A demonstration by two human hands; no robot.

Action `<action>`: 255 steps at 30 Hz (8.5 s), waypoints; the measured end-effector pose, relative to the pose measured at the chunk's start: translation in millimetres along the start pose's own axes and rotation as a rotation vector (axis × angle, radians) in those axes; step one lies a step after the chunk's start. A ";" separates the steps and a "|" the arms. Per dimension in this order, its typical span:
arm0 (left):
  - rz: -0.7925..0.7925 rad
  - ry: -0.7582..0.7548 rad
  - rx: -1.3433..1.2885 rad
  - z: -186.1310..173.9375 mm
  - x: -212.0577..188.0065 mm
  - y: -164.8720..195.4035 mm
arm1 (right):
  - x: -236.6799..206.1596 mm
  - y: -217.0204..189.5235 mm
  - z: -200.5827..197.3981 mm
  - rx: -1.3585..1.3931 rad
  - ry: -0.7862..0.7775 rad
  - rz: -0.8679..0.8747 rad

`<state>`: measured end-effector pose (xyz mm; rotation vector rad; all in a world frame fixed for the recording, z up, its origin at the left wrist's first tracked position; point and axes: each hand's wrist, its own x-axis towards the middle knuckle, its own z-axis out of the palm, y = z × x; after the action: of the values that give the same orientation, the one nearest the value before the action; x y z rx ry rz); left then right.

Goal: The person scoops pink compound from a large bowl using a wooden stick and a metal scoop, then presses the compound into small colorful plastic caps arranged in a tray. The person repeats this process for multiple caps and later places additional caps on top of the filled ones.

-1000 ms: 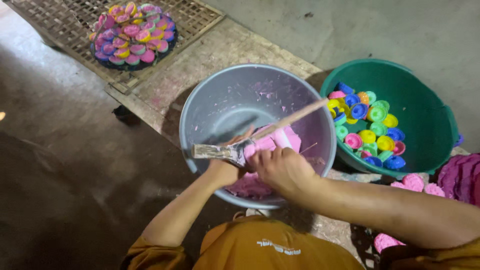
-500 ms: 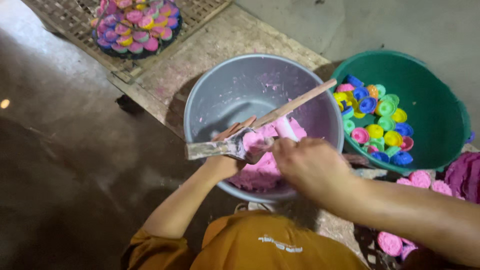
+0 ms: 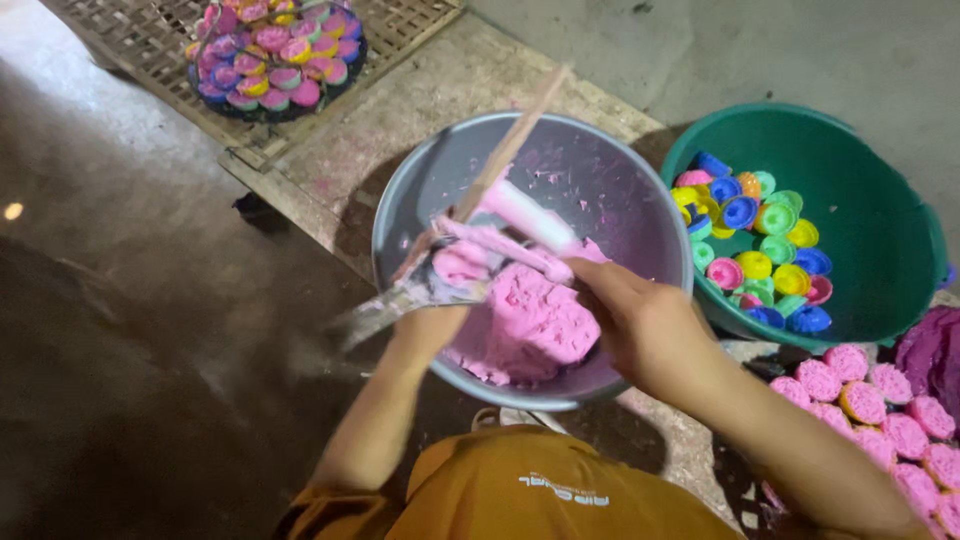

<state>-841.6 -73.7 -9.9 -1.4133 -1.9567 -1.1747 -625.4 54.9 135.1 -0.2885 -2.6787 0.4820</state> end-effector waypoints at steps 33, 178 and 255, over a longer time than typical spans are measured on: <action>-0.977 -0.685 -2.029 82.3 -49.2 78.4 | -76.2 105.3 35.3 1.120 0.176 0.086; -0.695 -0.613 -2.764 339.0 -58.6 357.2 | -422.4 201.3 -87.0 0.388 -0.165 1.081; -1.192 -0.533 -2.507 369.2 -75.7 443.4 | -474.5 209.3 -96.5 0.162 0.018 1.049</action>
<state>-362.4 244.2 -99.2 0.1384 -0.0140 1.5178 -131.7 148.3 -25.7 -1.6358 -2.2424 0.9518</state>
